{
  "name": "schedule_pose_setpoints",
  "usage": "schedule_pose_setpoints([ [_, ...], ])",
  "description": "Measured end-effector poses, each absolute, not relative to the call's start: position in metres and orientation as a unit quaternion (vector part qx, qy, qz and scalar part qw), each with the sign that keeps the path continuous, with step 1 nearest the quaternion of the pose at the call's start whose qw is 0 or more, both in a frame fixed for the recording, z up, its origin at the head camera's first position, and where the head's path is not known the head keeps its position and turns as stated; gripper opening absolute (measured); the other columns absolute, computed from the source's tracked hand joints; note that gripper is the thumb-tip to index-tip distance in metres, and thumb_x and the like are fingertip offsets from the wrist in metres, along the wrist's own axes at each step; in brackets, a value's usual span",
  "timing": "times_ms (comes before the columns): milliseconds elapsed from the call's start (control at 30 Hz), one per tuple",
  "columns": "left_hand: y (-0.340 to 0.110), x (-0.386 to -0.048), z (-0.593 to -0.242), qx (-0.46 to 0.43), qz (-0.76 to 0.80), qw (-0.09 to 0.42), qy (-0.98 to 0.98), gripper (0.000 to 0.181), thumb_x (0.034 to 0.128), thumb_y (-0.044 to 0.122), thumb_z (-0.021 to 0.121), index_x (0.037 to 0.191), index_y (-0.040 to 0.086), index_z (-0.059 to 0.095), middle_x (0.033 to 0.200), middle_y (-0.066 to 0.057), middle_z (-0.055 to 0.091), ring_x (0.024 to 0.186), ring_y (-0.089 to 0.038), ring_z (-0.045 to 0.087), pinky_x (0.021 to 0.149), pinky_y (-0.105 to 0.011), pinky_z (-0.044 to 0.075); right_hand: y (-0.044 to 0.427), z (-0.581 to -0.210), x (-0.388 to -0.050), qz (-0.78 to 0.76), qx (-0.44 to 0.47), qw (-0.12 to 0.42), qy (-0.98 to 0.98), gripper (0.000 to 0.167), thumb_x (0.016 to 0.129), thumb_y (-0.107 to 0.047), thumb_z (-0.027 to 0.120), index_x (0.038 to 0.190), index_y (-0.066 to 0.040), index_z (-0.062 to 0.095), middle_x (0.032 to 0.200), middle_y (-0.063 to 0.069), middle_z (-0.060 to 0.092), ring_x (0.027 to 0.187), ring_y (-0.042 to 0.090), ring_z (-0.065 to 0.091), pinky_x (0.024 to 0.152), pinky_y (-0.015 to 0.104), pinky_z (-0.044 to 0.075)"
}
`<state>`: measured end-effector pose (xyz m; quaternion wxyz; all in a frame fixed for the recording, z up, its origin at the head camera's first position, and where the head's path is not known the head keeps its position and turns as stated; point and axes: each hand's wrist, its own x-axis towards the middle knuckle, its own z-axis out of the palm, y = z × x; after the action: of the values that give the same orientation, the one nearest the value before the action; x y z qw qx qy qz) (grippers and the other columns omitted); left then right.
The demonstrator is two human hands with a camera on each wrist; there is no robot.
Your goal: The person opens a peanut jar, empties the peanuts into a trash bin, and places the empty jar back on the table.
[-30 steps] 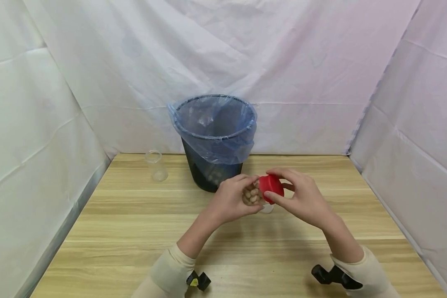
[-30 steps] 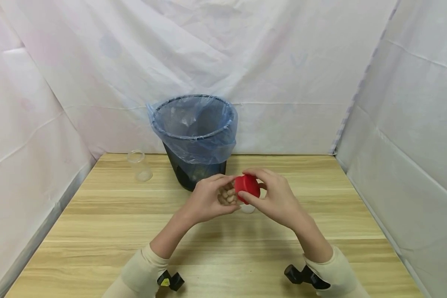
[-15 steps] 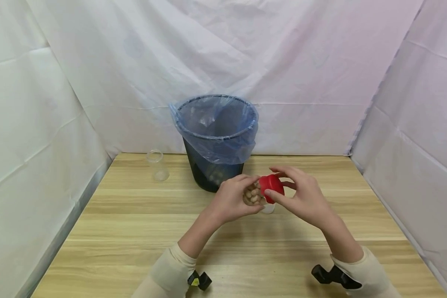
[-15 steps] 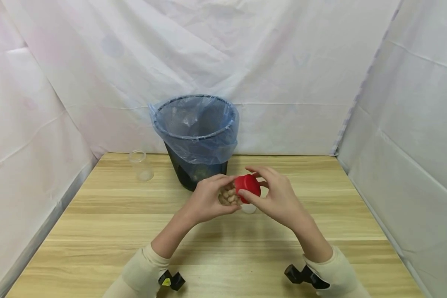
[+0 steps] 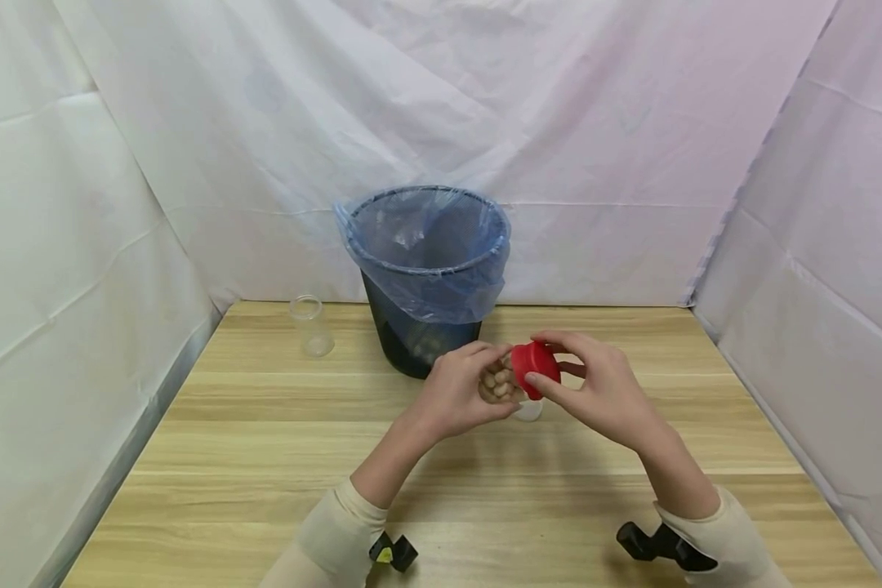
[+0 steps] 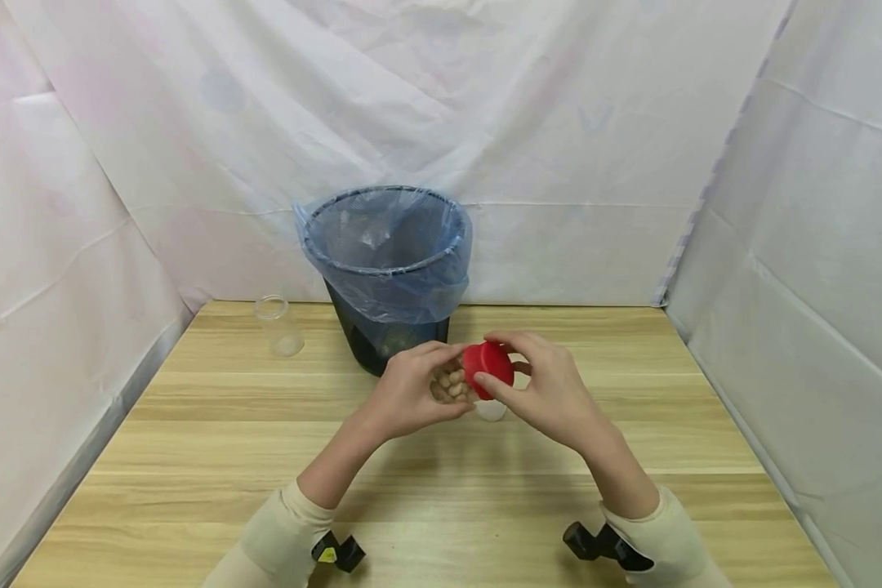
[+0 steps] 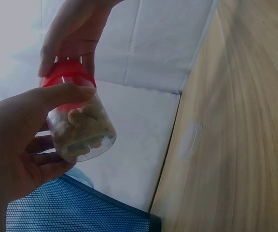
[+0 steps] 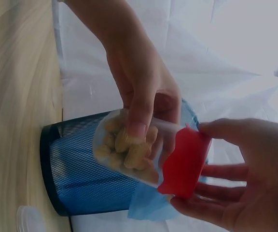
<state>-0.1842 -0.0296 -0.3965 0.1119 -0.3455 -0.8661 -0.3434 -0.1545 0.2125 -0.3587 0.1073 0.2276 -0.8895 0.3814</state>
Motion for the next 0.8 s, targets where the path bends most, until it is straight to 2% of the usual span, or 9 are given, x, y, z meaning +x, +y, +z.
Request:
schedule_pose_setpoints([
  [133, -0.0311, -0.1843, -0.3944, -0.348, -0.365, 0.101, -0.858, 0.072, 0.0816, 0.033, 0.096, 0.144, 0.009, 0.07, 0.124, -0.004, 0.076, 0.108, -0.018, 0.072, 0.095, -0.035, 0.063, 0.2166, -0.359, -0.1573, 0.378, 0.278, 0.114, -0.876, 0.056, 0.09, -0.013, 0.089, 0.142, -0.011, 0.068, 0.139, 0.004, 0.071, 0.121, 0.025, 0.072, 0.093, 0.045, 0.064],
  [267, -0.0319, -0.1842, -0.3937, -0.348, -0.369, 0.097, -0.856, 0.072, 0.0817, 0.033, 0.096, 0.144, 0.008, 0.07, 0.123, -0.004, 0.076, 0.107, -0.017, 0.072, 0.093, -0.034, 0.063, 0.2179, -0.3598, -0.159, 0.37, 0.297, 0.117, -0.872, 0.056, 0.09, -0.013, 0.089, 0.142, -0.014, 0.068, 0.14, 0.001, 0.07, 0.12, 0.022, 0.072, 0.094, 0.045, 0.064],
  [567, -0.0294, -0.1837, -0.3957, -0.35, -0.333, 0.102, -0.87, 0.073, 0.0834, 0.036, 0.095, 0.147, 0.011, 0.068, 0.122, -0.002, 0.074, 0.103, -0.015, 0.07, 0.091, -0.032, 0.063, 0.2118, -0.3556, -0.1523, 0.389, 0.207, 0.104, -0.892, 0.056, 0.096, -0.03, 0.085, 0.145, -0.011, 0.067, 0.142, 0.008, 0.071, 0.118, 0.029, 0.075, 0.088, 0.045, 0.066],
  [800, -0.028, -0.1821, -0.3968, -0.353, -0.325, 0.106, -0.871, 0.071, 0.0836, 0.036, 0.095, 0.145, 0.012, 0.069, 0.124, -0.003, 0.074, 0.104, -0.015, 0.071, 0.091, -0.032, 0.063, 0.2087, -0.3562, -0.1501, 0.386, 0.191, 0.08, -0.899, 0.055, 0.097, -0.031, 0.084, 0.143, -0.006, 0.068, 0.136, 0.012, 0.074, 0.114, 0.032, 0.077, 0.084, 0.045, 0.067],
])
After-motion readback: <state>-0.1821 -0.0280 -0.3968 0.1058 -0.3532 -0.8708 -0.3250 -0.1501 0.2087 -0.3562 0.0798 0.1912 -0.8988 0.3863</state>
